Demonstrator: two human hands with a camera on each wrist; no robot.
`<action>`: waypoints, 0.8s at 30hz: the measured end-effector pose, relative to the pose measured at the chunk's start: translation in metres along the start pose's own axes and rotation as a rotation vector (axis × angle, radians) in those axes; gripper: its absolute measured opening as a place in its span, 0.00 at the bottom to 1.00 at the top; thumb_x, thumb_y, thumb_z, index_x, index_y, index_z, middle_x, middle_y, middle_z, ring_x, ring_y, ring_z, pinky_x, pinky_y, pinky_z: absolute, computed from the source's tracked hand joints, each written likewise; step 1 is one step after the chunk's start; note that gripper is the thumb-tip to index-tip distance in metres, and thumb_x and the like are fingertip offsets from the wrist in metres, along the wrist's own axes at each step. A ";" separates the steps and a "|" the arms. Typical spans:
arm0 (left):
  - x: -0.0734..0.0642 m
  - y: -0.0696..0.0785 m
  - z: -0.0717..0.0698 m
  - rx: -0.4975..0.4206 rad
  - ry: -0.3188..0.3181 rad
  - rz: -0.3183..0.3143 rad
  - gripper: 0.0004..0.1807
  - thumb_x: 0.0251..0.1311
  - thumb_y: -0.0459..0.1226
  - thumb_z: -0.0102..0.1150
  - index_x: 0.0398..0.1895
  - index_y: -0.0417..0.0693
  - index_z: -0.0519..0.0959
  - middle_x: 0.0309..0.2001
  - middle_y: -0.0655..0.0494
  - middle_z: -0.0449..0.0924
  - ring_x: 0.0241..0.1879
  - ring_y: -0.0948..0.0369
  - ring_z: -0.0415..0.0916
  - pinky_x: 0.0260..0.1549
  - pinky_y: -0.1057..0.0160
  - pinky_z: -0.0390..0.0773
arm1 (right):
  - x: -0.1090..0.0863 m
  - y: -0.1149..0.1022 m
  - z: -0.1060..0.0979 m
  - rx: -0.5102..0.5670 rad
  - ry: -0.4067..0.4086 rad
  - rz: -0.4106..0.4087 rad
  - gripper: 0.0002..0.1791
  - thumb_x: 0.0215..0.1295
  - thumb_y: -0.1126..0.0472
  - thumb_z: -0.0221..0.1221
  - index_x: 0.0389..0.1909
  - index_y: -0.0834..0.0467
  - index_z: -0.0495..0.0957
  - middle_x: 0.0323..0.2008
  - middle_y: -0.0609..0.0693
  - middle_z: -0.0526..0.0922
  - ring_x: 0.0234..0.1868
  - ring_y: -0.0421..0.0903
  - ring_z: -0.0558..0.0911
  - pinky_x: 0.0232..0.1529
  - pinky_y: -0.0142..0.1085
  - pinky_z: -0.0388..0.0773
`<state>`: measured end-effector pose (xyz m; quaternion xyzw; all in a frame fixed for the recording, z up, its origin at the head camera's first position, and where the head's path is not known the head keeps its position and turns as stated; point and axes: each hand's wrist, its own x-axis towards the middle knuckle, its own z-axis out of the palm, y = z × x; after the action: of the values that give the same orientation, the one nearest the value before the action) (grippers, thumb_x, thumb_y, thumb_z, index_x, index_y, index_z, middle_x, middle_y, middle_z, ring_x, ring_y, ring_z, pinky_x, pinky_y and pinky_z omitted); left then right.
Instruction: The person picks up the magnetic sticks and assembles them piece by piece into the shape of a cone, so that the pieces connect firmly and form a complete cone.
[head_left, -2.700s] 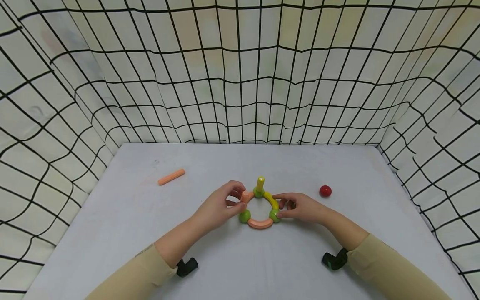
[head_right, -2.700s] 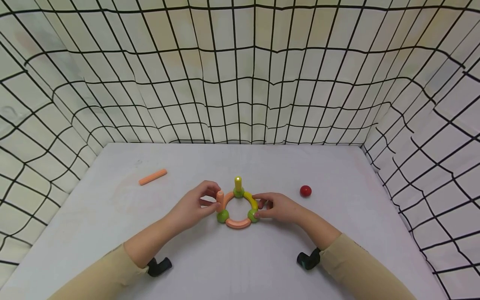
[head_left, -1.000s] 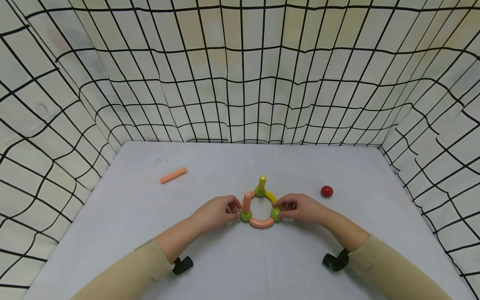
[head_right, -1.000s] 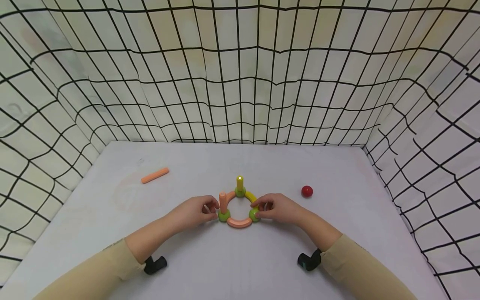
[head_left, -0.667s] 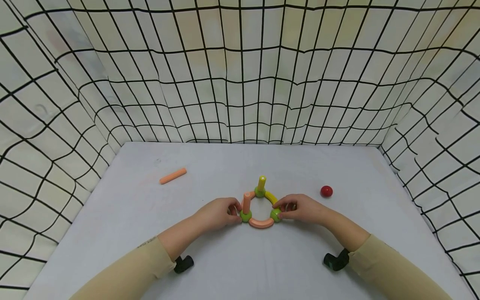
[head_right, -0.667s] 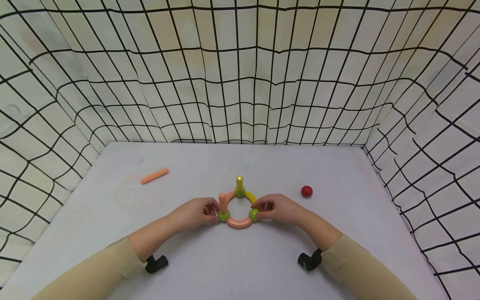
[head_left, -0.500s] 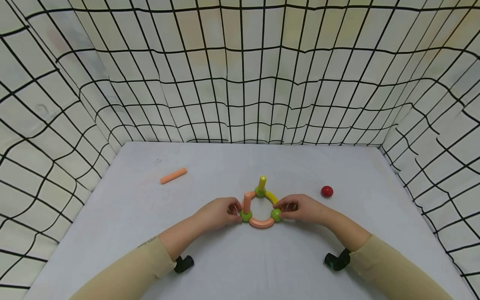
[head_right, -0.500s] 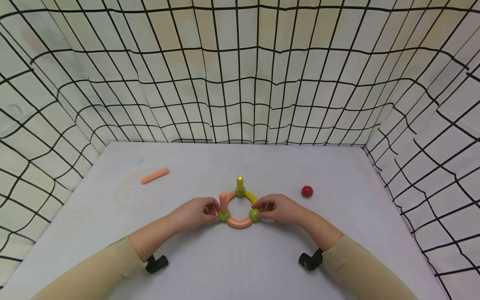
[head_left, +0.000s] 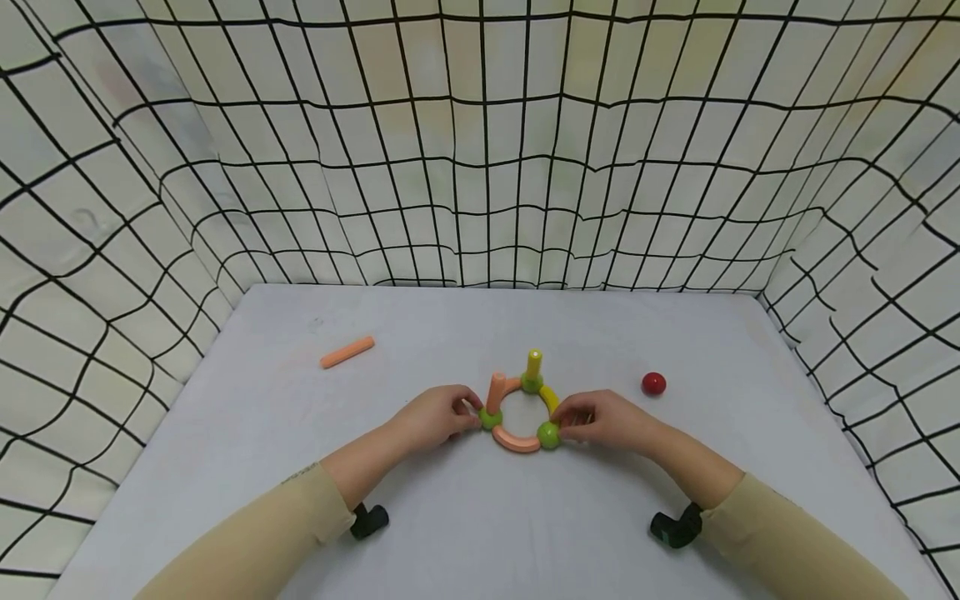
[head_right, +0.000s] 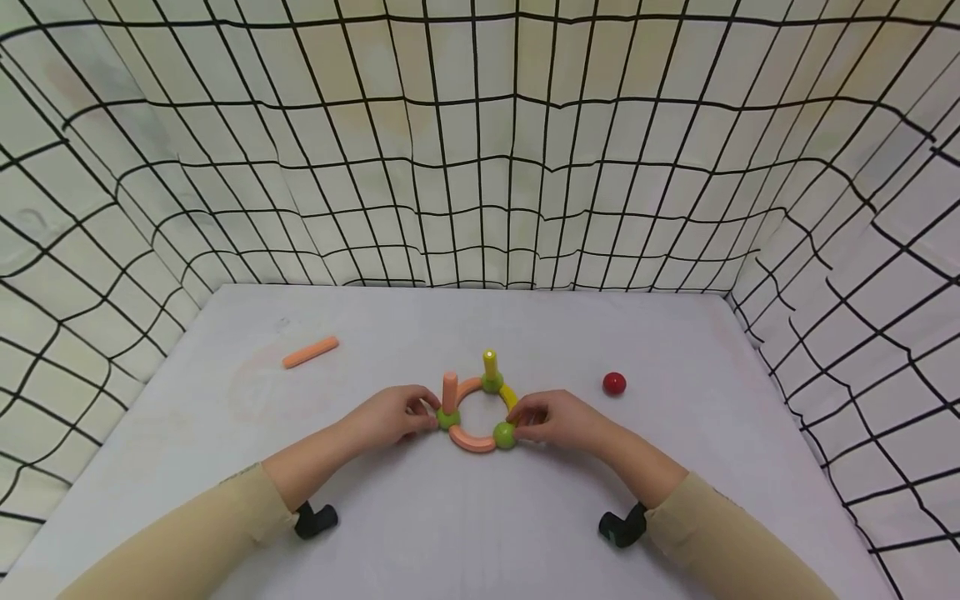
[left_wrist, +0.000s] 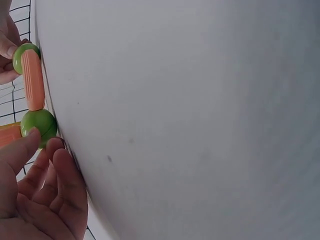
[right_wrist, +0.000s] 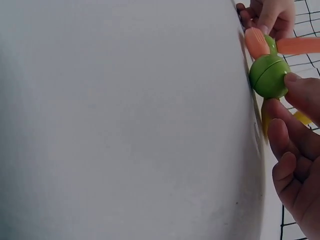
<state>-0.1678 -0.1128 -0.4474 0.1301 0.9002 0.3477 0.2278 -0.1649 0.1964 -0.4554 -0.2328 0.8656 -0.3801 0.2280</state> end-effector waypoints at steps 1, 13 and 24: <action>0.001 0.000 0.000 -0.011 0.000 -0.008 0.12 0.64 0.42 0.64 0.50 0.53 0.79 0.29 0.59 0.79 0.24 0.62 0.75 0.24 0.63 0.73 | 0.000 -0.001 0.001 0.004 0.000 0.004 0.11 0.65 0.57 0.66 0.47 0.48 0.84 0.38 0.40 0.84 0.38 0.45 0.77 0.38 0.36 0.78; 0.010 -0.002 -0.005 -0.093 0.015 -0.062 0.12 0.65 0.41 0.63 0.50 0.52 0.80 0.25 0.54 0.78 0.19 0.60 0.74 0.21 0.63 0.74 | 0.000 -0.010 0.013 0.013 0.037 0.010 0.11 0.63 0.56 0.68 0.46 0.49 0.84 0.33 0.39 0.84 0.36 0.42 0.80 0.38 0.34 0.79; 0.016 -0.005 -0.006 -0.134 0.054 -0.088 0.11 0.67 0.41 0.62 0.50 0.51 0.80 0.24 0.53 0.79 0.18 0.60 0.73 0.21 0.63 0.75 | 0.004 -0.018 0.023 -0.009 0.081 0.013 0.12 0.62 0.55 0.69 0.45 0.51 0.83 0.31 0.40 0.83 0.32 0.39 0.79 0.34 0.32 0.77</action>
<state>-0.1851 -0.1135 -0.4521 0.0657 0.8855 0.4003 0.2268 -0.1509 0.1703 -0.4561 -0.2128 0.8773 -0.3838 0.1942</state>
